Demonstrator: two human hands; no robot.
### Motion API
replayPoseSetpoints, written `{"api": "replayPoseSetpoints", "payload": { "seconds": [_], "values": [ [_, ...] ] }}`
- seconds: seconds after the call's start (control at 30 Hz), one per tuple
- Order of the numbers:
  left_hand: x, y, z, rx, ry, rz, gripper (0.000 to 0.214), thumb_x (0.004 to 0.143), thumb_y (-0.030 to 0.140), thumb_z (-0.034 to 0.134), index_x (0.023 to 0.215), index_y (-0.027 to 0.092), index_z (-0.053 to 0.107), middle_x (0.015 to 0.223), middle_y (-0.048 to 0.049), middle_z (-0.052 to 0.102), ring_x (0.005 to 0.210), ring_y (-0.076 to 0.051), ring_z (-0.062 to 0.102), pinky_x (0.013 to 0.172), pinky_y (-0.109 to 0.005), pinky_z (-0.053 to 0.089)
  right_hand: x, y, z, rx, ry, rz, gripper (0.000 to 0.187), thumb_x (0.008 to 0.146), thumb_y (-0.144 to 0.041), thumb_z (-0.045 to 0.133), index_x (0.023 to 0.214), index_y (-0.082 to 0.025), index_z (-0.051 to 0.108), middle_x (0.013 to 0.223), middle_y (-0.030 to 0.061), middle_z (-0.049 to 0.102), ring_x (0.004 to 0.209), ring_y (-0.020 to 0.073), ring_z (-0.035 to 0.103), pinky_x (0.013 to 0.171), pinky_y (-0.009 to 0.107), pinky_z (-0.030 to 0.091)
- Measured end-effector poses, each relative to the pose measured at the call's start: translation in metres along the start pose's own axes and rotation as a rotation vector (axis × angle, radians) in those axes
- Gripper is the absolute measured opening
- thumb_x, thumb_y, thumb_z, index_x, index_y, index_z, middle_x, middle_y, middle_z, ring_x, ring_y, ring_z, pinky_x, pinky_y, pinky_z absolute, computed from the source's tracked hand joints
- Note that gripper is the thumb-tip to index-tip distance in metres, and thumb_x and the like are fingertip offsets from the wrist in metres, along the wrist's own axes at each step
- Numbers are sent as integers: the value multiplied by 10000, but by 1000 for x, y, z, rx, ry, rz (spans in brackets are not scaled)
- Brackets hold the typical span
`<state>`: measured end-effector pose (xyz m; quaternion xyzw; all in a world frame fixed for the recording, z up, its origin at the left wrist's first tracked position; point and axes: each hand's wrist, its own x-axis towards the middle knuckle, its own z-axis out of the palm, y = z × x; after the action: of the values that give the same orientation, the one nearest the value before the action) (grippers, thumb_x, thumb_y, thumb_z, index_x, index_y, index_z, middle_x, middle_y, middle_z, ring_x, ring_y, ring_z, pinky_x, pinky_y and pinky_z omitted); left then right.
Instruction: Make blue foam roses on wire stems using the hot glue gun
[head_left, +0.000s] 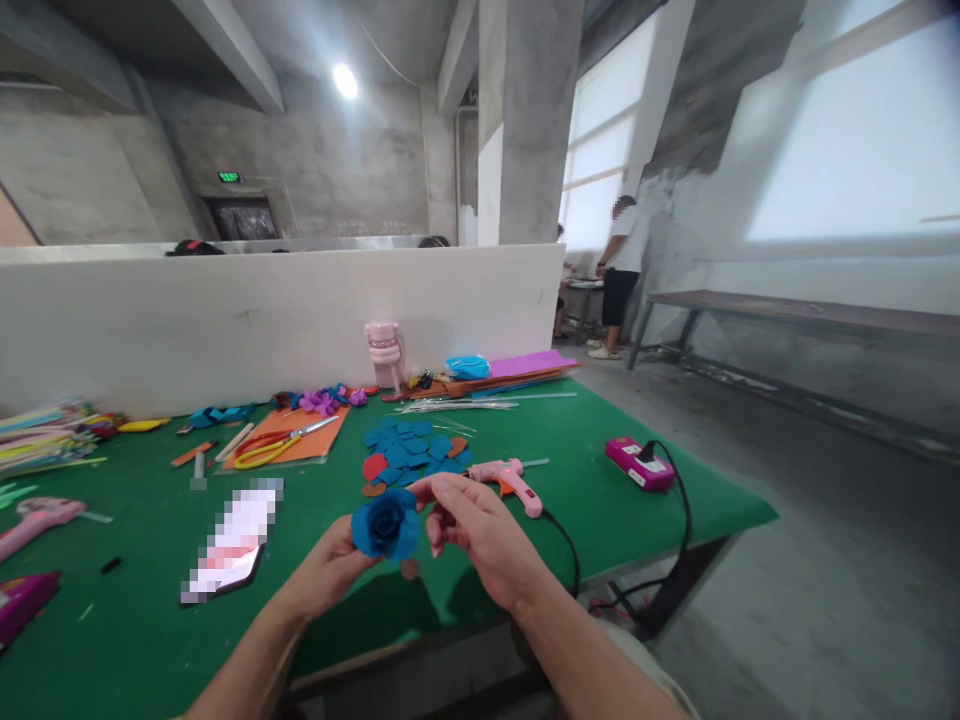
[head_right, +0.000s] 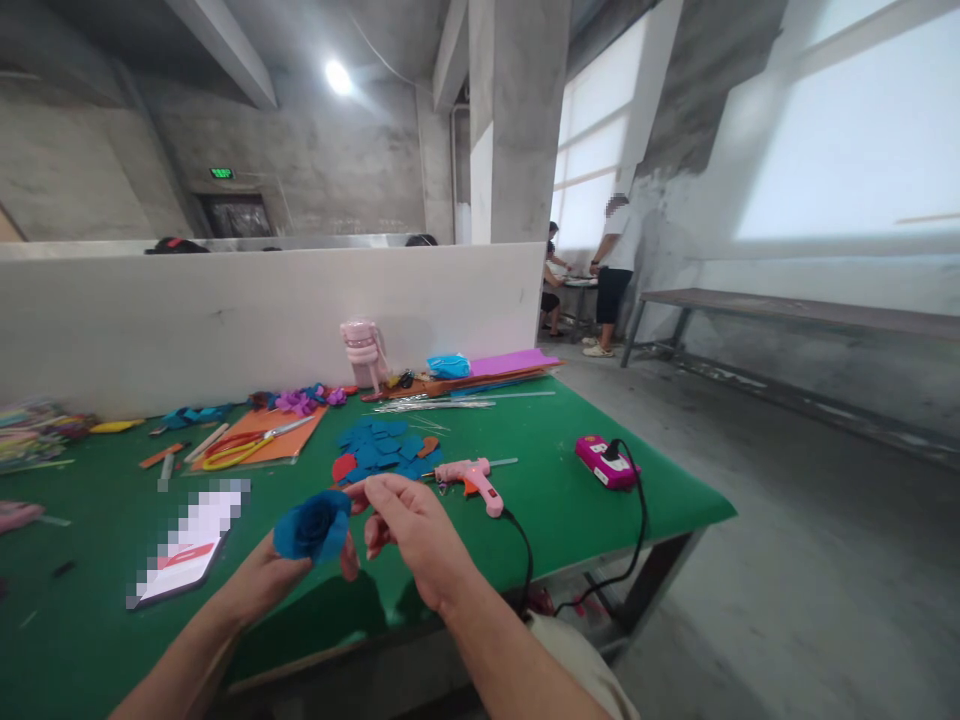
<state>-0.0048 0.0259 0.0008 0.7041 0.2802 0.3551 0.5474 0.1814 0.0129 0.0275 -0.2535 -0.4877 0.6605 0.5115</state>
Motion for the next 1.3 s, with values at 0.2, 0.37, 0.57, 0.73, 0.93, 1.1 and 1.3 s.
{"api": "replayPoseSetpoints", "payload": {
  "seconds": [0.2, 0.37, 0.57, 0.73, 0.93, 1.1, 1.3],
  "values": [
    [1, -11, -2, -119, 13, 26, 239, 804, 280, 568, 972, 128, 645, 768, -79, 671, 729, -207, 606, 756, -360, 441, -2, -1, 3, 88, -4, -5, 246, 797, -401, 558, 849, -173, 636, 721, -4, 561, 524, 69, 510, 506, 203, 421],
    [3, -16, 1, -314, 79, 36, 139, 836, 235, 523, 802, 132, 609, 702, -66, 659, 654, -184, 608, 642, -318, 459, -1, -1, -1, 141, -36, -35, 283, 840, -405, 494, 908, -154, 604, 724, 23, 595, 518, 71, 515, 513, 208, 416],
    [4, -21, 9, -628, 133, 60, 63, 836, 213, 531, 897, 200, 543, 651, -5, 646, 533, -129, 594, 557, -278, 480, 6, 5, -2, 112, 89, 5, 264, 753, -406, 596, 808, -148, 588, 669, -1, 581, 473, 57, 473, 475, 193, 411],
    [7, -23, 17, -733, 133, 55, 51, 853, 199, 495, 880, 172, 528, 599, 12, 600, 457, -94, 555, 459, -216, 475, 11, 9, -2, 8, 116, -30, 242, 706, -382, 634, 757, -150, 585, 644, -11, 577, 479, 60, 470, 474, 194, 402],
    [10, -22, 24, -687, 122, 2, 61, 853, 183, 491, 898, 168, 530, 602, 1, 623, 451, -102, 573, 425, -209, 489, 13, 14, -5, -155, 137, -95, 171, 735, -324, 594, 737, -155, 570, 655, -15, 569, 464, 56, 452, 459, 196, 372],
    [11, -22, 27, -651, 93, -22, 81, 857, 178, 483, 909, 156, 541, 620, -13, 633, 455, -101, 579, 435, -217, 507, 12, 17, -2, -164, 34, -90, 157, 775, -302, 531, 747, -151, 566, 614, -34, 525, 445, 44, 416, 452, 188, 356],
    [12, -22, 30, -587, 37, -21, 114, 859, 188, 473, 944, 147, 539, 691, -46, 643, 472, -107, 584, 441, -218, 510, 9, 16, 3, -7, -52, -51, 169, 769, -326, 548, 775, -158, 542, 499, -74, 448, 390, 42, 365, 416, 182, 315]
  ]
}}
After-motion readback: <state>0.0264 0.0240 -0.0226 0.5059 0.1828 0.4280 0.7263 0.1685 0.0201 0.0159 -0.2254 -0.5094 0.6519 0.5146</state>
